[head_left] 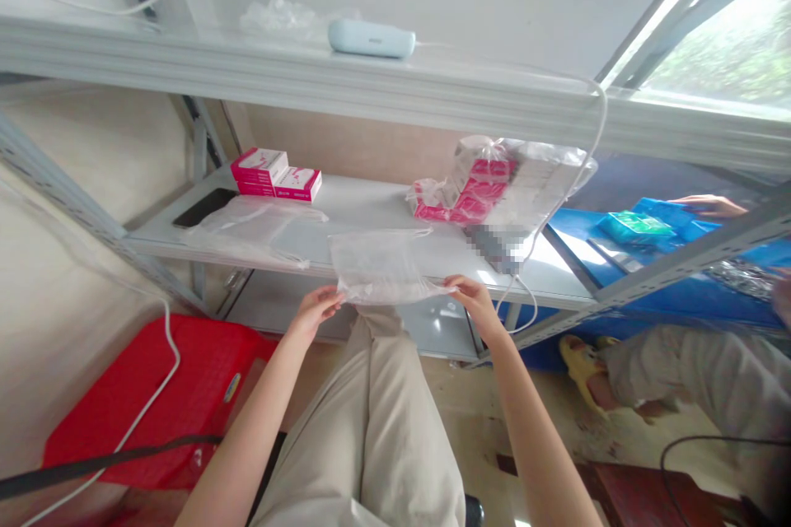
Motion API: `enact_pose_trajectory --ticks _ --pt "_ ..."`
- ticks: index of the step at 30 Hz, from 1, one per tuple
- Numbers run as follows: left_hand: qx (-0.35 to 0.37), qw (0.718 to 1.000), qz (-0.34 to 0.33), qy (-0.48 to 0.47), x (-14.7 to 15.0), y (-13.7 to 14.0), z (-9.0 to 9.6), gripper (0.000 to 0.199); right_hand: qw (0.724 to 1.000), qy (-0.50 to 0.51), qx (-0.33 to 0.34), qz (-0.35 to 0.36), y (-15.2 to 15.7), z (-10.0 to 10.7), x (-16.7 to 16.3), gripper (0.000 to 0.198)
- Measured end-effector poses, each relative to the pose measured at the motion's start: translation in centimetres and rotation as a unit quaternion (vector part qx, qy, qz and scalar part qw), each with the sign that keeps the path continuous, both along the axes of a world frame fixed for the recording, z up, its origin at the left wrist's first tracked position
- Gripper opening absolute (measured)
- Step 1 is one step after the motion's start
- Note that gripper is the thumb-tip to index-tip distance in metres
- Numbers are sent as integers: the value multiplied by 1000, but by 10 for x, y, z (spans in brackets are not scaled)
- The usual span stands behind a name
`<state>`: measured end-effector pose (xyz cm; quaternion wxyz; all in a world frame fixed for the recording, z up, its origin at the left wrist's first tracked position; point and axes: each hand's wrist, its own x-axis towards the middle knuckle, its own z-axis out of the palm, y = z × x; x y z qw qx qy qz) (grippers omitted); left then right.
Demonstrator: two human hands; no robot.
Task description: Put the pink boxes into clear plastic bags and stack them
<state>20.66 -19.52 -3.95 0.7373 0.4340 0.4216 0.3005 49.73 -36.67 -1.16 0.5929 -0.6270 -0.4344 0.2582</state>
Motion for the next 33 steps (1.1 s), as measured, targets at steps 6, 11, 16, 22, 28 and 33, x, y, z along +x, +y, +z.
enact_pose_trajectory --ticks 6,11,16,22,28,33 --pt "25 997 -46 57 -23 -5 -9 54 999 -35 -13 8 -23 -27 19 25" --pt "59 991 -93 78 -18 -14 -4 50 999 -6 -33 42 -24 -32 11 27" --pt "137 989 -30 52 -12 -11 -12 47 998 -33 -51 27 -31 -29 17 27" --pt "136 989 -50 17 -9 -9 -30 66 942 -234 -236 53 -55 -12 24 24" --pt "136 986 -99 2 -5 -8 -30 97 895 -403 -180 57 25 52 -23 48" --pt "141 986 -84 -13 -2 -11 -29 108 921 -363 -117 78 168 58 -57 42"
